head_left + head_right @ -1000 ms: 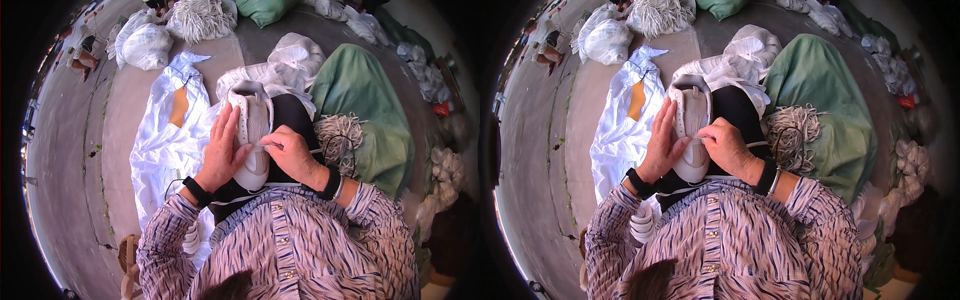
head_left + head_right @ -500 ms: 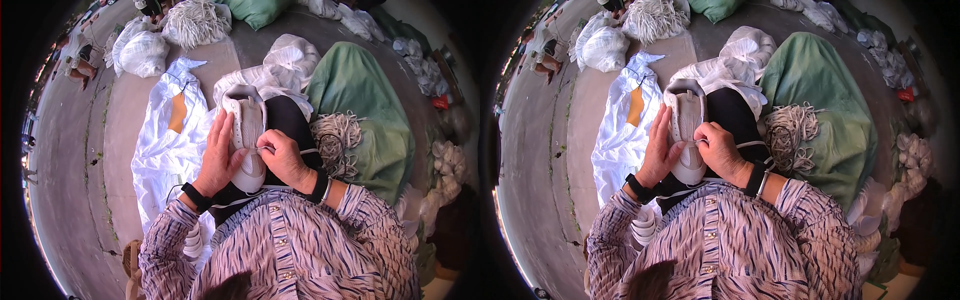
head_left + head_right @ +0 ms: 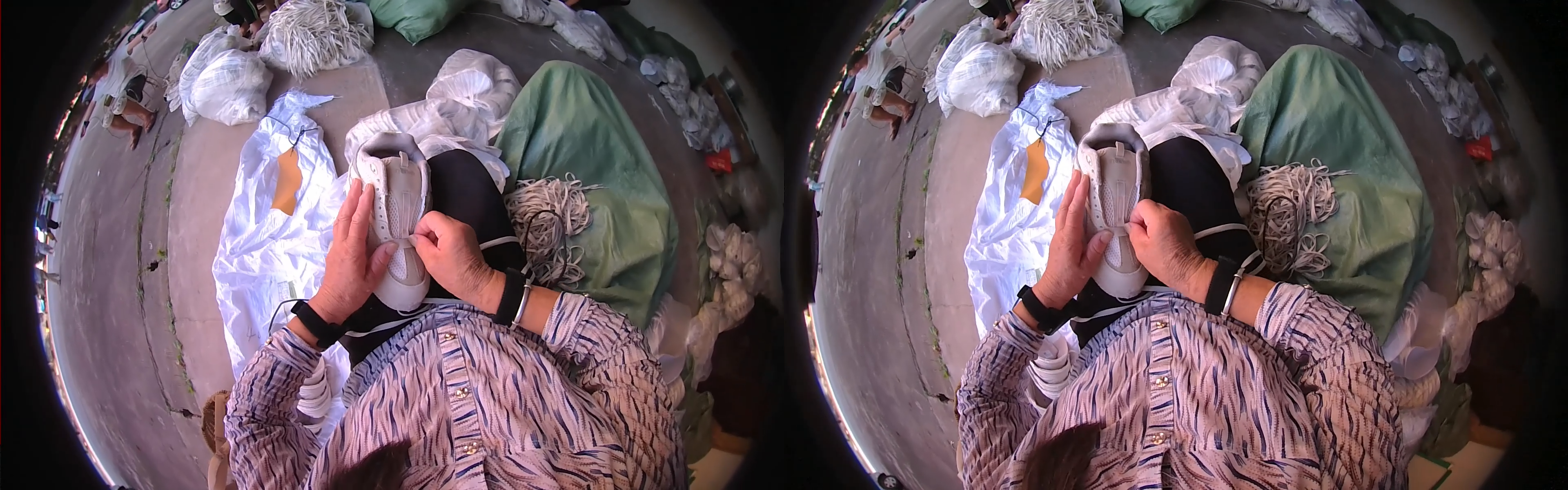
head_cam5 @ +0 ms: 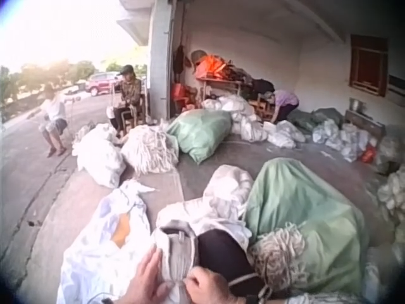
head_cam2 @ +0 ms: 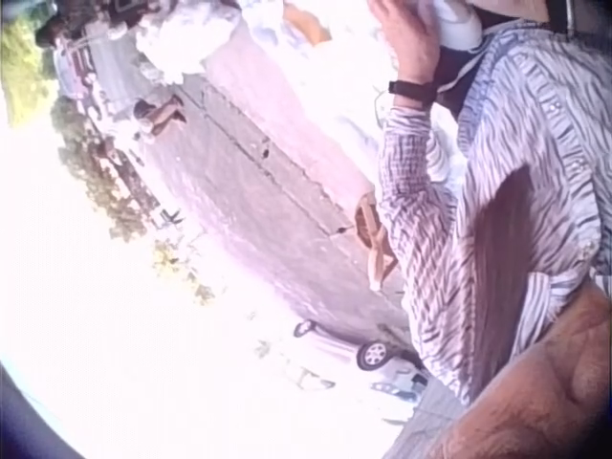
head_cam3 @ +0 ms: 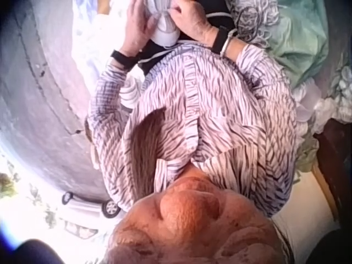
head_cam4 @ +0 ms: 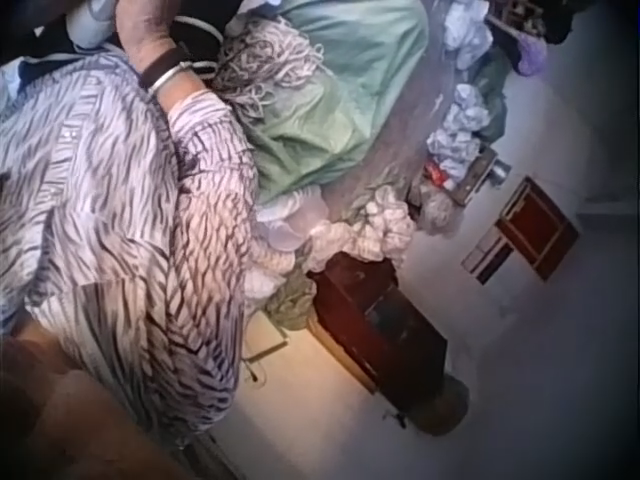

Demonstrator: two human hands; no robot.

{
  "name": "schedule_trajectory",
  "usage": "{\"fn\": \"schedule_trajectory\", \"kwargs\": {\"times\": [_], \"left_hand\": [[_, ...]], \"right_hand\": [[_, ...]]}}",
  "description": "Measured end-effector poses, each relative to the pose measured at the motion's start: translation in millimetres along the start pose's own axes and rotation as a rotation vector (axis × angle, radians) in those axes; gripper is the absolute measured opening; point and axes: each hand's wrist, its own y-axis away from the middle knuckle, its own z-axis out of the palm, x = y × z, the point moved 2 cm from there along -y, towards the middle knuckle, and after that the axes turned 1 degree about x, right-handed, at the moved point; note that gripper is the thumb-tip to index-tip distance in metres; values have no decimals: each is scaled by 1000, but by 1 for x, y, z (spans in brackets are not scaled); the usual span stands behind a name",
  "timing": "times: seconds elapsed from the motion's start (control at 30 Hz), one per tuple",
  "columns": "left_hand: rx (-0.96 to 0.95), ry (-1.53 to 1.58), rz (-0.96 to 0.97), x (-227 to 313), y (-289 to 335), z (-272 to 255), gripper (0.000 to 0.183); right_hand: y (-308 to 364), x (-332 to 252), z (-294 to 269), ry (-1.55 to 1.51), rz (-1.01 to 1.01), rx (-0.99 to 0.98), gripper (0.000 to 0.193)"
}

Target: Lacing a white sneaker by hand in a workshop environment.

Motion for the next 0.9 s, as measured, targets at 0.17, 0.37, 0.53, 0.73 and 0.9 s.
{"fn": "schedule_trajectory", "kwargs": {"times": [0.17,0.37,0.53,0.73,0.9], "left_hand": [[-4,11,-3,-1,1,-1,76],[3,-137,55,8,2,-5,68],[-44,-683,223,28,-7,-17,40],[-179,-786,329,50,-21,-17,13],[-177,-575,69,46,-30,-12,6]], "right_hand": [[7,4,3,-515,517,-137,8],[-3,-3,4,-206,53,-69,8],[-7,9,-13,-193,19,-250,9],[-14,4,-18,-250,50,-376,16],[-21,9,-20,-446,307,-527,14]]}}
